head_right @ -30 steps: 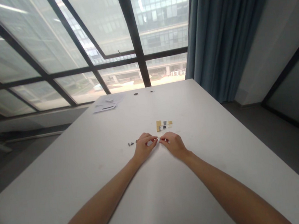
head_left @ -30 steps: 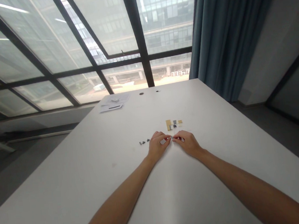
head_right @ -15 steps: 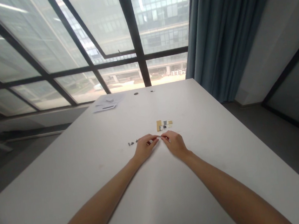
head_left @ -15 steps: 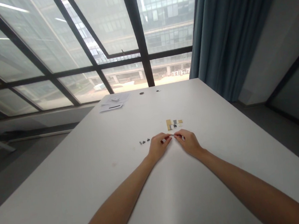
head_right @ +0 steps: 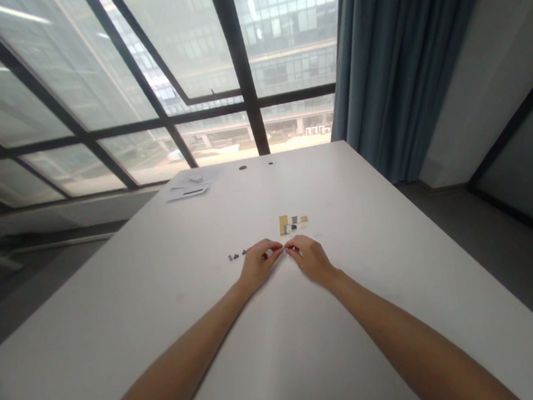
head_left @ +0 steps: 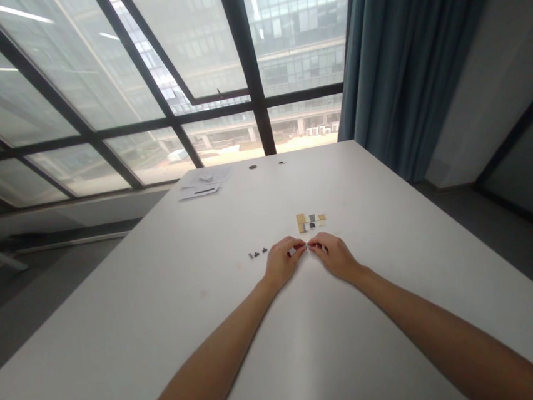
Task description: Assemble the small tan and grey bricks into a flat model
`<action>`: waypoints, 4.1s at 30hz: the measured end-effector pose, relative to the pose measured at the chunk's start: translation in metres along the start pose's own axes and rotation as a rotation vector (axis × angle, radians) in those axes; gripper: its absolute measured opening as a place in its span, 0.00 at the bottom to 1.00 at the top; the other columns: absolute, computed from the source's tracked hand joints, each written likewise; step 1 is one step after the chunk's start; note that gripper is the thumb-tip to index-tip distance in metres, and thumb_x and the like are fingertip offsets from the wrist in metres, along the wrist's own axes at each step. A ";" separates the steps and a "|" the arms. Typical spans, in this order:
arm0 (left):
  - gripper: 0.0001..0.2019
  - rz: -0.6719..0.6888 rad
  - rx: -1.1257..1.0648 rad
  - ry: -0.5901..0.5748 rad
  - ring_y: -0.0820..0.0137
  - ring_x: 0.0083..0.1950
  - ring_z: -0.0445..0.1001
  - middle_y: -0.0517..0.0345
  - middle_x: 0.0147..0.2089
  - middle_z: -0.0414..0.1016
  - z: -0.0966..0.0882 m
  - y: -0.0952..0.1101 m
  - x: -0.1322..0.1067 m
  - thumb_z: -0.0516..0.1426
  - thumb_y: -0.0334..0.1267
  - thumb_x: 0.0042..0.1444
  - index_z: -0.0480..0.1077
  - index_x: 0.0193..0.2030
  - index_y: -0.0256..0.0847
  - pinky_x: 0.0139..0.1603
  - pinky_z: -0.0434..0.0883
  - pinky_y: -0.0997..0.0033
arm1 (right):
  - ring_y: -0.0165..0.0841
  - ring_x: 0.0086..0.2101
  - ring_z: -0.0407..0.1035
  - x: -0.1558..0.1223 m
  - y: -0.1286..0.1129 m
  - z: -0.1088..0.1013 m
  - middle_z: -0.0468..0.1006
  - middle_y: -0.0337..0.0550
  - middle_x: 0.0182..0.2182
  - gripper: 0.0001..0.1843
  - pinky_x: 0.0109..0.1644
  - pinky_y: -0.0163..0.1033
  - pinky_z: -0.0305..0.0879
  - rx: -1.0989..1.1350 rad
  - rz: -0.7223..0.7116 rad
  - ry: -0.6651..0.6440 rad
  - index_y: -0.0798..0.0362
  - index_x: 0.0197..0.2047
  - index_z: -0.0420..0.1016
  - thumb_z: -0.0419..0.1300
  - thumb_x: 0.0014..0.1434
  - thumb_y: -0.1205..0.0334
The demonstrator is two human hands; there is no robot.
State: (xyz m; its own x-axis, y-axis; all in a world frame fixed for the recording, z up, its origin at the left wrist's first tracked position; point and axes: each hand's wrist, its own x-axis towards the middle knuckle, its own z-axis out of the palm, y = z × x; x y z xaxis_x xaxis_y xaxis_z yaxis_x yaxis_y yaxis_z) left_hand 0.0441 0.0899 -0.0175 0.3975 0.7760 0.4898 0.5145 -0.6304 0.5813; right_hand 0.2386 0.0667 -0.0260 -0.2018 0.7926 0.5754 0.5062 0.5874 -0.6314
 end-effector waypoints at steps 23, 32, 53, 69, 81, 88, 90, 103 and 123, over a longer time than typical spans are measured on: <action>0.07 -0.092 -0.051 0.045 0.70 0.35 0.79 0.58 0.37 0.83 0.003 -0.002 0.001 0.60 0.40 0.61 0.81 0.38 0.43 0.39 0.74 0.72 | 0.33 0.33 0.68 0.000 -0.003 -0.004 0.76 0.41 0.31 0.02 0.40 0.38 0.64 0.041 -0.006 -0.016 0.53 0.38 0.76 0.61 0.62 0.66; 0.11 -0.108 -0.052 -0.010 0.68 0.38 0.80 0.56 0.41 0.84 0.004 0.003 -0.001 0.57 0.40 0.62 0.81 0.44 0.44 0.40 0.75 0.72 | 0.35 0.34 0.70 0.000 -0.005 -0.002 0.76 0.43 0.32 0.02 0.41 0.40 0.66 -0.057 -0.054 0.040 0.52 0.37 0.74 0.60 0.63 0.65; 0.06 -0.134 -0.129 0.027 0.72 0.32 0.76 0.56 0.33 0.81 0.005 0.004 0.000 0.62 0.35 0.55 0.80 0.38 0.39 0.34 0.73 0.76 | 0.39 0.42 0.71 -0.001 -0.011 0.001 0.78 0.47 0.38 0.05 0.46 0.43 0.67 -0.229 -0.095 0.035 0.52 0.43 0.74 0.58 0.66 0.66; 0.05 -0.079 -0.010 0.012 0.71 0.35 0.72 0.58 0.33 0.77 0.000 0.007 0.001 0.60 0.34 0.55 0.76 0.39 0.40 0.34 0.66 0.75 | 0.36 0.38 0.68 -0.001 -0.009 -0.001 0.75 0.43 0.35 0.04 0.44 0.39 0.64 -0.147 -0.039 0.003 0.51 0.39 0.71 0.56 0.65 0.68; 0.06 -0.096 -0.075 0.015 0.73 0.31 0.68 0.61 0.29 0.73 -0.001 0.008 0.001 0.60 0.35 0.55 0.77 0.38 0.39 0.33 0.63 0.75 | 0.35 0.35 0.68 -0.001 -0.008 -0.002 0.75 0.42 0.33 0.04 0.42 0.39 0.64 -0.105 -0.018 0.015 0.51 0.38 0.72 0.56 0.63 0.67; 0.06 -0.090 -0.068 -0.004 0.76 0.27 0.59 0.66 0.23 0.61 -0.001 0.009 0.001 0.60 0.36 0.54 0.77 0.37 0.39 0.31 0.57 0.75 | 0.34 0.35 0.68 -0.005 -0.006 -0.004 0.74 0.42 0.32 0.03 0.42 0.38 0.64 -0.110 -0.042 0.011 0.52 0.37 0.73 0.58 0.63 0.66; 0.07 -0.089 -0.060 -0.024 0.75 0.27 0.60 0.67 0.23 0.60 -0.002 0.010 0.001 0.60 0.36 0.53 0.77 0.37 0.39 0.32 0.57 0.75 | 0.34 0.35 0.68 -0.006 -0.006 -0.005 0.74 0.41 0.32 0.04 0.42 0.38 0.63 -0.120 -0.045 -0.003 0.52 0.37 0.74 0.58 0.64 0.65; 0.06 -0.030 -0.216 0.031 0.75 0.27 0.59 0.66 0.25 0.61 -0.007 0.014 0.000 0.60 0.36 0.53 0.76 0.37 0.39 0.33 0.59 0.75 | 0.31 0.32 0.67 0.009 -0.016 -0.029 0.74 0.39 0.31 0.06 0.39 0.36 0.64 -0.118 -0.054 -0.151 0.52 0.37 0.76 0.58 0.63 0.64; 0.14 -0.145 -0.269 0.098 0.75 0.26 0.61 0.62 0.24 0.67 0.000 0.006 0.000 0.53 0.37 0.59 0.79 0.42 0.37 0.30 0.59 0.75 | 0.34 0.35 0.73 0.047 0.036 -0.016 0.81 0.44 0.35 0.07 0.38 0.35 0.62 -0.575 0.256 -0.190 0.50 0.33 0.79 0.60 0.61 0.66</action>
State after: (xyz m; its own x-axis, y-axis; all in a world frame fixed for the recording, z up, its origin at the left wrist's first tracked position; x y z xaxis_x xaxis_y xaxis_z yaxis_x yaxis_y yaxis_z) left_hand 0.0468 0.0863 -0.0140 0.2531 0.8604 0.4423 0.3359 -0.5069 0.7939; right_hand 0.2606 0.1220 -0.0132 -0.1330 0.9418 0.3086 0.9149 0.2364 -0.3273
